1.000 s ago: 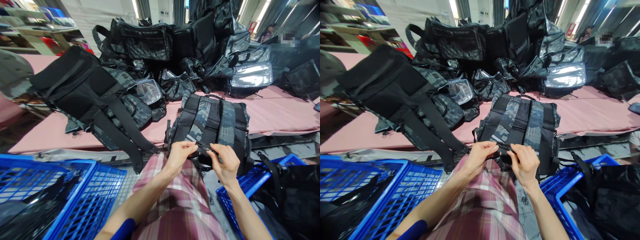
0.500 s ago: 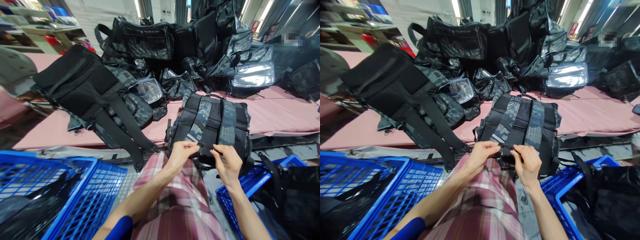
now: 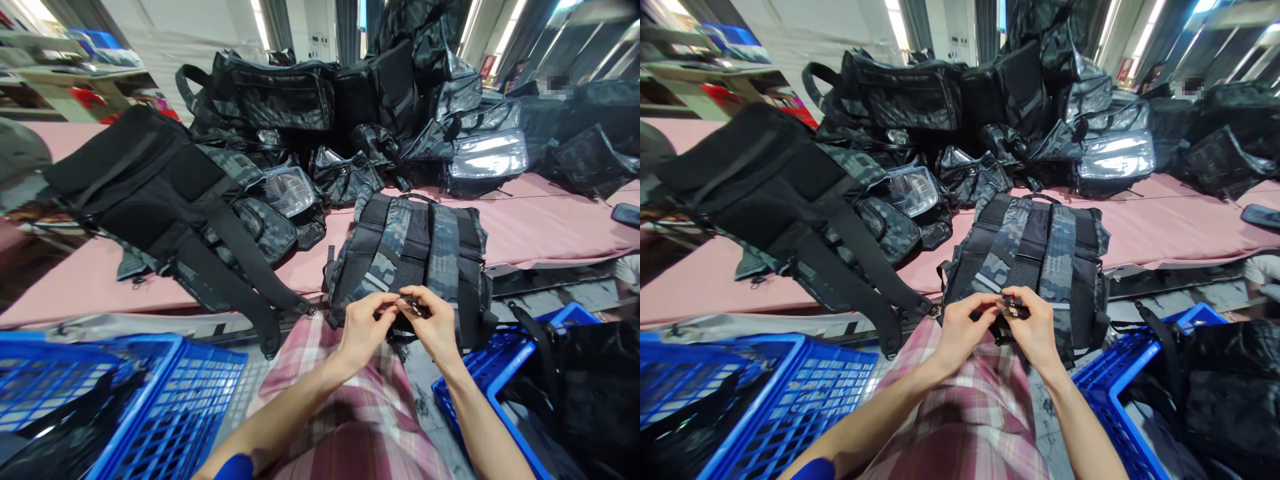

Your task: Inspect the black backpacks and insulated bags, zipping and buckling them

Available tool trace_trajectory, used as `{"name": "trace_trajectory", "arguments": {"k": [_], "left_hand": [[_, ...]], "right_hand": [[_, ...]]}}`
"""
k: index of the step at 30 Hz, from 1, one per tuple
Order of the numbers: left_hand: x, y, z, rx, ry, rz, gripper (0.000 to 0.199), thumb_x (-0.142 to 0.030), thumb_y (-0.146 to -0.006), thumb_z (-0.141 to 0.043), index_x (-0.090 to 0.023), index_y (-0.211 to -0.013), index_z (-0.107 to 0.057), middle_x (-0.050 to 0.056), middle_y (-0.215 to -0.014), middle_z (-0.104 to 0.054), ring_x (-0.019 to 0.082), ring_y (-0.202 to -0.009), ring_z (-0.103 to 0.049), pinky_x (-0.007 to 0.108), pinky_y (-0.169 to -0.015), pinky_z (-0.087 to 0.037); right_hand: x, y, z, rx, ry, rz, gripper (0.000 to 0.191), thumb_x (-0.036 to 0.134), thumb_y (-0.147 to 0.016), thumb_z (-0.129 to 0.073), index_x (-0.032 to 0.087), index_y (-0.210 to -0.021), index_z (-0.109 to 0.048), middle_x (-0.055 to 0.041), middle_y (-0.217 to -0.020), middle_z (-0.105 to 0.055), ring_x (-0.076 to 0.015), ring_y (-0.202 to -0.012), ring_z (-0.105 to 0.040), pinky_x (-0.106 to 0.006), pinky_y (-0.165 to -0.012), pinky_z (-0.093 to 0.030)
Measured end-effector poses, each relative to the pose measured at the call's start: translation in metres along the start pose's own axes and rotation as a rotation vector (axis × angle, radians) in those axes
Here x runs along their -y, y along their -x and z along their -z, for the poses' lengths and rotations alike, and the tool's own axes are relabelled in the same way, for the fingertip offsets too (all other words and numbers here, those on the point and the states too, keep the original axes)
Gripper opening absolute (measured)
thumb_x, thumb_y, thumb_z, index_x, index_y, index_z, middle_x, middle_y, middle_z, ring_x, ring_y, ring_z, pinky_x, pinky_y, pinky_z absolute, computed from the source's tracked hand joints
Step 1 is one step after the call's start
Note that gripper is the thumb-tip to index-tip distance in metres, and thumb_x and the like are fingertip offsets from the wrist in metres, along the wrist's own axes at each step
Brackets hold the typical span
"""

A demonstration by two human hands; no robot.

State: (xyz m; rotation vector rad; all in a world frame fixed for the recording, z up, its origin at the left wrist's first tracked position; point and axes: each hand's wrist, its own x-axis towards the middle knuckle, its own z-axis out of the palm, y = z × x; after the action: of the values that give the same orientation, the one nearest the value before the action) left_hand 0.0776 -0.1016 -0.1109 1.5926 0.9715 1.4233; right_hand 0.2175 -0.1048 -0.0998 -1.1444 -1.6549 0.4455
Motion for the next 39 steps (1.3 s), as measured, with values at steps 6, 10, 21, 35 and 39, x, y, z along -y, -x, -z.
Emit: {"name": "trace_trajectory", "arguments": {"k": [6, 10, 21, 35, 39], "left_hand": [[-0.006, -0.015, 0.009, 0.266, 0.288, 0.274, 0.025, -0.028, -0.072, -0.065, -0.013, -0.091, -0.07, 0.002, -0.077, -0.065, 0.013, -0.07, -0.056, 0.021, -0.065, -0.042], [-0.01, -0.017, 0.007, 0.223, 0.425, 0.395, 0.028, -0.034, -0.064, -0.072, -0.01, -0.08, -0.071, 0.002, -0.069, -0.063, 0.011, -0.062, -0.053, 0.021, -0.061, -0.041], [-0.009, -0.017, 0.003, 0.048, 0.581, 0.559, 0.028, -0.033, -0.057, -0.078, -0.009, -0.069, -0.07, 0.005, -0.064, -0.065, 0.012, -0.057, -0.056, 0.021, -0.058, -0.044], [-0.001, -0.014, -0.002, 0.089, 0.308, 0.383, 0.017, -0.029, -0.068, -0.067, -0.012, -0.068, -0.071, 0.004, -0.065, -0.064, 0.015, -0.063, -0.056, 0.024, -0.061, -0.043], [-0.001, 0.001, 0.006, 0.215, 0.034, 0.181, 0.015, -0.023, -0.072, -0.063, -0.018, -0.082, -0.073, 0.006, -0.086, -0.069, 0.022, -0.084, -0.06, 0.031, -0.079, -0.045]], "right_hand": [[0.004, -0.013, 0.022, 0.272, -0.148, 0.084, 0.017, 0.021, -0.079, -0.057, 0.02, -0.092, -0.069, -0.0011, -0.077, -0.062, -0.0121, -0.065, -0.056, -0.023, -0.058, -0.044], [-0.006, -0.01, 0.023, 0.096, -0.017, -0.008, 0.033, 0.025, -0.074, -0.066, 0.022, -0.107, -0.063, -0.0012, -0.086, -0.063, -0.0145, -0.074, -0.059, -0.025, -0.065, -0.047], [-0.005, 0.015, 0.013, -0.169, 0.443, 0.304, 0.014, 0.018, -0.084, -0.057, 0.017, -0.098, -0.06, -0.0039, -0.083, -0.065, -0.015, -0.073, -0.058, -0.029, -0.068, -0.046], [-0.009, 0.015, 0.015, -0.099, 0.336, 0.228, 0.01, 0.022, -0.084, -0.056, 0.019, -0.09, -0.064, -0.0035, -0.081, -0.067, -0.0157, -0.072, -0.06, -0.029, -0.067, -0.047], [-0.019, 0.015, 0.022, -0.194, 0.114, -0.012, 0.011, 0.028, -0.082, -0.059, 0.019, -0.086, -0.066, -0.0027, -0.079, -0.067, -0.0156, -0.07, -0.062, -0.028, -0.066, -0.049]]}}
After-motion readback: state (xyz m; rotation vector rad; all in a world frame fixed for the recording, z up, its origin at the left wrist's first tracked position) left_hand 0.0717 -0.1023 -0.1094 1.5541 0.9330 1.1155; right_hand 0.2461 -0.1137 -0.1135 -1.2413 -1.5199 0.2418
